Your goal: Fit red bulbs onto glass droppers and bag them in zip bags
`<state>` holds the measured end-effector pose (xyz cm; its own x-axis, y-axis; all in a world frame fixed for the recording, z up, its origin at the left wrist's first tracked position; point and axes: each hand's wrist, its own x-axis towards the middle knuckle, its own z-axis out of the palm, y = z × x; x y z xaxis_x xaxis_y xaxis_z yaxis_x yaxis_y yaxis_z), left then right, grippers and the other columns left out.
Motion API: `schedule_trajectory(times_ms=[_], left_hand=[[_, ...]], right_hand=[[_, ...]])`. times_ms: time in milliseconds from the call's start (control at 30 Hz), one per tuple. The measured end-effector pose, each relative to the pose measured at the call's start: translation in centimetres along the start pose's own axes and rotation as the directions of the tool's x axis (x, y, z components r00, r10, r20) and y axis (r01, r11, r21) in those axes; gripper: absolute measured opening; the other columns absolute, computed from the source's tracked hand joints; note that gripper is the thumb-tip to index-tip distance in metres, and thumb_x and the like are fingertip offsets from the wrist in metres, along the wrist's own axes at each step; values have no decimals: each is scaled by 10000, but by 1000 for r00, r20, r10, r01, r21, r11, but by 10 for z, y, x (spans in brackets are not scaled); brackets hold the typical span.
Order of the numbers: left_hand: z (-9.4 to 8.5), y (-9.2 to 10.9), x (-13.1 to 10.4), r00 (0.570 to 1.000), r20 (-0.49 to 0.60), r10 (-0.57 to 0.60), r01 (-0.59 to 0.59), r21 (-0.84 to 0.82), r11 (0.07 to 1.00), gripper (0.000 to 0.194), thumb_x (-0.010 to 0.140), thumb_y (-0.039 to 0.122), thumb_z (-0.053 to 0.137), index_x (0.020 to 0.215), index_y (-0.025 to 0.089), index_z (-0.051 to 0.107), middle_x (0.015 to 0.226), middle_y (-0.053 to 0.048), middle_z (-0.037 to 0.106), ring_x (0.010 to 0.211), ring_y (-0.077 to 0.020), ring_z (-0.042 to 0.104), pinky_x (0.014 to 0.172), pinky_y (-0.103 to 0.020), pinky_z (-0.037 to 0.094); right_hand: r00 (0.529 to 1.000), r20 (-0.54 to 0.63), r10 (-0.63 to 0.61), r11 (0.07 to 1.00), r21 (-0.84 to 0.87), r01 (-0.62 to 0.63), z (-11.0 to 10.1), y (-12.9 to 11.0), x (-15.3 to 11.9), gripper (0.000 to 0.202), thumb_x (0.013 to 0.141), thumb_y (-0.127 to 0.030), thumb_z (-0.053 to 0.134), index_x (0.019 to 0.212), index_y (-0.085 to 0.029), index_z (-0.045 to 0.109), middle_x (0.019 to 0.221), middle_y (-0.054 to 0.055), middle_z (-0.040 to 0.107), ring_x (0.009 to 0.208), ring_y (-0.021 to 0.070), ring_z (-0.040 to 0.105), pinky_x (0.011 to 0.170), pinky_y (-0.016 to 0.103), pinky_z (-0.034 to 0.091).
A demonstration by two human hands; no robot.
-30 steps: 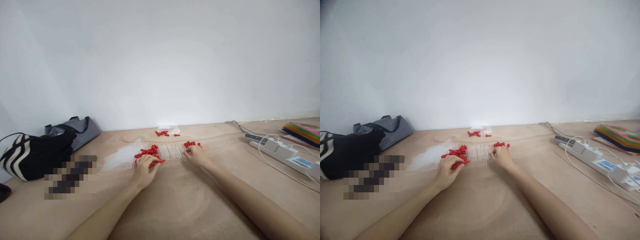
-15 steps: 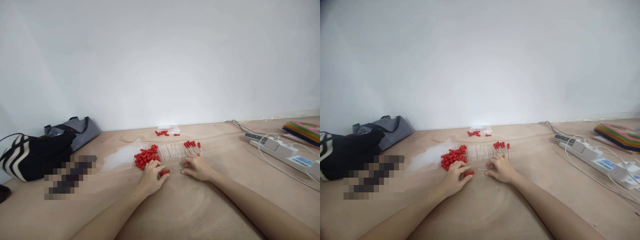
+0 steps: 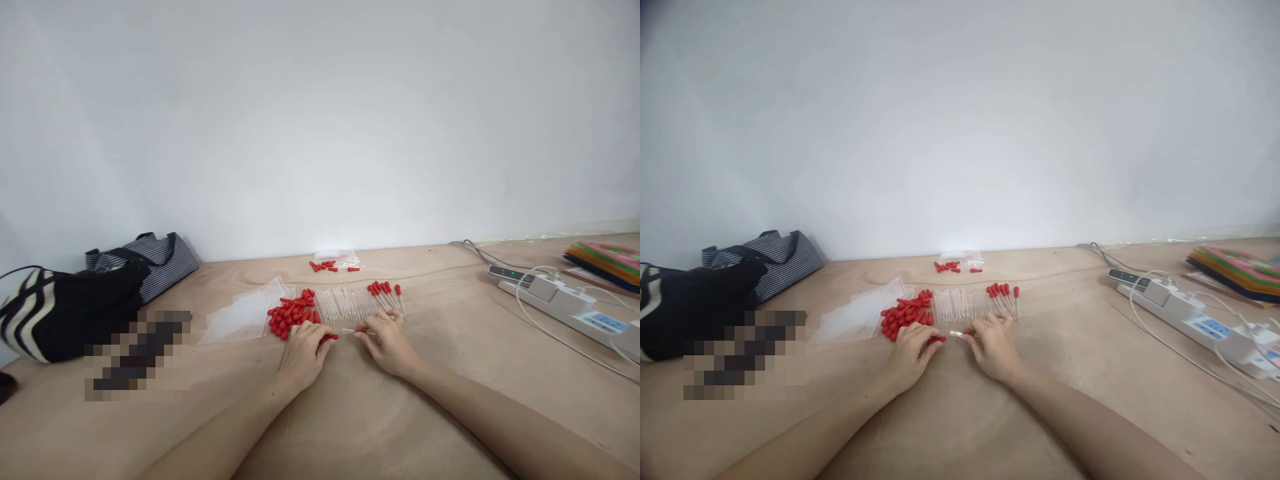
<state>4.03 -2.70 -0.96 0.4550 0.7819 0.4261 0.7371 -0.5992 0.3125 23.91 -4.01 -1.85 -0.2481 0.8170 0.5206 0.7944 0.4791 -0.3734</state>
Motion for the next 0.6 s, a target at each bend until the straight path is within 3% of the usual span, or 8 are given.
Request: schedule_trajectory(times_ms=[267,600], left_hand=[[1,0,1,1000,13,6,-6,-5,1000,140,845,263,440,835,212,571,804,-7,624,787,-176,500,695,-314,292],[-5,4,1,998,63,5,-2,-40,999,135,825,222,449,817,223,584,815,-6,633,819,-177,500,759,-346,266]], right_hand=[[998,48,-32,999,43,30,-1,-10,-1,151,832,-256,449,765,-226,580,724,-14,635,770,147,508,842,385,185],[991,21,-130,991,15,130,2,-11,-2,176,837,-243,443,794,-233,613,704,-11,621,729,127,479,787,339,200]])
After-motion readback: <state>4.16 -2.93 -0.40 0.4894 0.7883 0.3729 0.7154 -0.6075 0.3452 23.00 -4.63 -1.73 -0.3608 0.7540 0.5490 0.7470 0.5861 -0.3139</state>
